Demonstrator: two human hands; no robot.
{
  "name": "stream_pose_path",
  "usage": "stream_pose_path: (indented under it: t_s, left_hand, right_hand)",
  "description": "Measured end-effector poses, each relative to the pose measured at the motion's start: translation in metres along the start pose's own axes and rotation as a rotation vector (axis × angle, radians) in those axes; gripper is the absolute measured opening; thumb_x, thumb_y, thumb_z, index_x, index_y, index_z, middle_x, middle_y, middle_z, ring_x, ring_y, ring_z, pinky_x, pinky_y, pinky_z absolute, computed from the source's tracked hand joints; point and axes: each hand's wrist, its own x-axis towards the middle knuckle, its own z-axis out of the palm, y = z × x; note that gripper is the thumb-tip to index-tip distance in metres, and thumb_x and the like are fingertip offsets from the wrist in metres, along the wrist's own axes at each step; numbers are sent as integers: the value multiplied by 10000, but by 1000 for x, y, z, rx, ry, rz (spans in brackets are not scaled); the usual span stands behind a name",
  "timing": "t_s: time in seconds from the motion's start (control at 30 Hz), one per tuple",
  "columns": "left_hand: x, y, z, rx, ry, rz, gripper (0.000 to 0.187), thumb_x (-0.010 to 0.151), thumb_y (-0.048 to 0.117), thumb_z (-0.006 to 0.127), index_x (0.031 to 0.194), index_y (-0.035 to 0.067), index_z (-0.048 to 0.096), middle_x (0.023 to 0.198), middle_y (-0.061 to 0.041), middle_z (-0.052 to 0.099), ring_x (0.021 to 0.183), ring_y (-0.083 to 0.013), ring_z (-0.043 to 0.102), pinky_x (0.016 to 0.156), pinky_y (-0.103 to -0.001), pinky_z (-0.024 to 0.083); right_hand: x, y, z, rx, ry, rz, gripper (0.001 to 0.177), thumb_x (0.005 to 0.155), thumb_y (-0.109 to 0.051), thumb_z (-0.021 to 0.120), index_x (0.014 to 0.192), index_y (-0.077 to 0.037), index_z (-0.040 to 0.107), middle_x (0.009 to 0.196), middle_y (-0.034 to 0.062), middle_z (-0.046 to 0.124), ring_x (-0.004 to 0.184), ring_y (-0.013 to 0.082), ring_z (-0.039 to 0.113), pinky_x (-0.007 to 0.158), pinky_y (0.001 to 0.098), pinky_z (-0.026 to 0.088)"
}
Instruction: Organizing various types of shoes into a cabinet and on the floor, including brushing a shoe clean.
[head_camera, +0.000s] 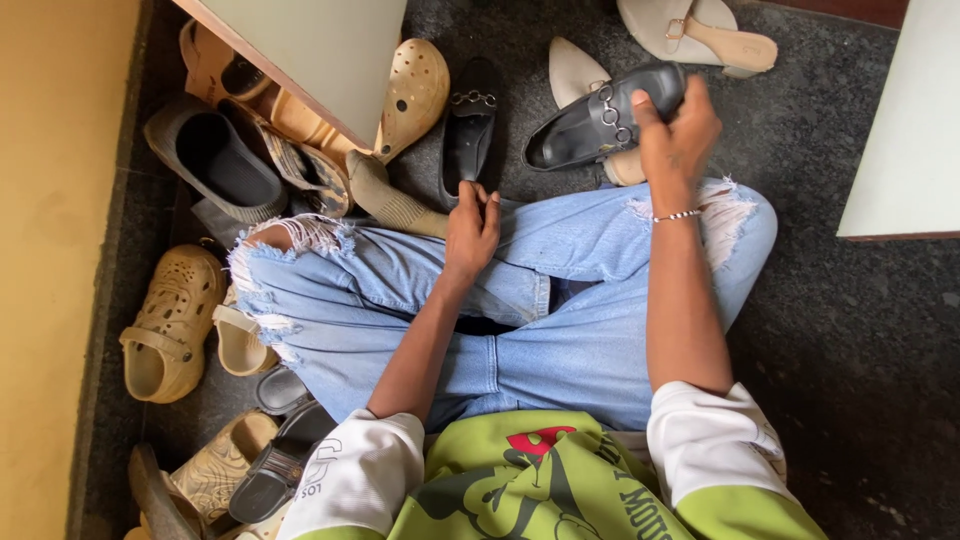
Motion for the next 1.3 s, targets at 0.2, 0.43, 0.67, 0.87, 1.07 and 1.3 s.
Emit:
stream_pose_path:
  t_s: [0.2, 0.43, 0.67, 0.87, 1.07, 1.3]
  left_hand:
    - [-3, 2, -5, -26, 0, 39, 219, 1038, 198, 585, 1001, 37, 442, 776, -220, 611, 757, -462, 624, 673, -512, 478]
    - [0, 13, -8, -20, -42, -15, 208, 1026, 186, 591, 1013, 30, 455, 754, -203, 608, 722, -430, 629, 666, -482, 485]
    - [-4, 13, -8, -12, -39, 10, 191, 1018, 179, 597, 1038, 33, 475, 779, -182, 631, 742, -397, 658, 681, -460, 500]
    - [-4, 7, -4, 56, -61, 18, 180, 1001, 177, 597, 1106, 50, 525, 810, -179, 635, 771, -391, 663, 704, -467, 503]
    - [-6, 3, -2, 157, -63, 18, 165, 998, 169, 608, 1115, 59, 568, 833, -191, 656, 813, -396, 666, 733, -477, 504]
    - [-6, 11, -3, 157, -63, 85, 133, 958, 127, 616, 1067, 51, 612, 939, -180, 697, 893, -385, 683, 776, -449, 524]
  right_hand:
    - [2, 6, 8, 700, 110, 114, 229, 979, -132, 823, 1103, -17, 668, 969, 72, 722, 792, 179, 639, 720, 337, 519]
    - [2, 38, 29, 248, 40, -5, 253, 931, -132, 868, 1037, -3, 677, 964, 89, 757, 830, 234, 698, 737, 344, 571]
    - [-5, -5, 17, 103, -78, 148, 336, 870, -248, 850, 1007, -16, 650, 913, 143, 771, 804, 245, 758, 750, 387, 575]
    - [-11, -6, 22, 114, -85, -47, 448, 883, -353, 865, 1127, -35, 666, 1010, 172, 750, 923, 343, 756, 811, 432, 581]
    - [-19, -38, 13, 155, -183, -142, 478, 885, -379, 887, 1101, -27, 646, 1018, 175, 759, 942, 327, 769, 829, 420, 593]
    - [-22, -54, 2, 176, -341, -125, 456, 903, -395, 855, 1171, -51, 724, 987, 146, 787, 916, 273, 796, 798, 367, 621]
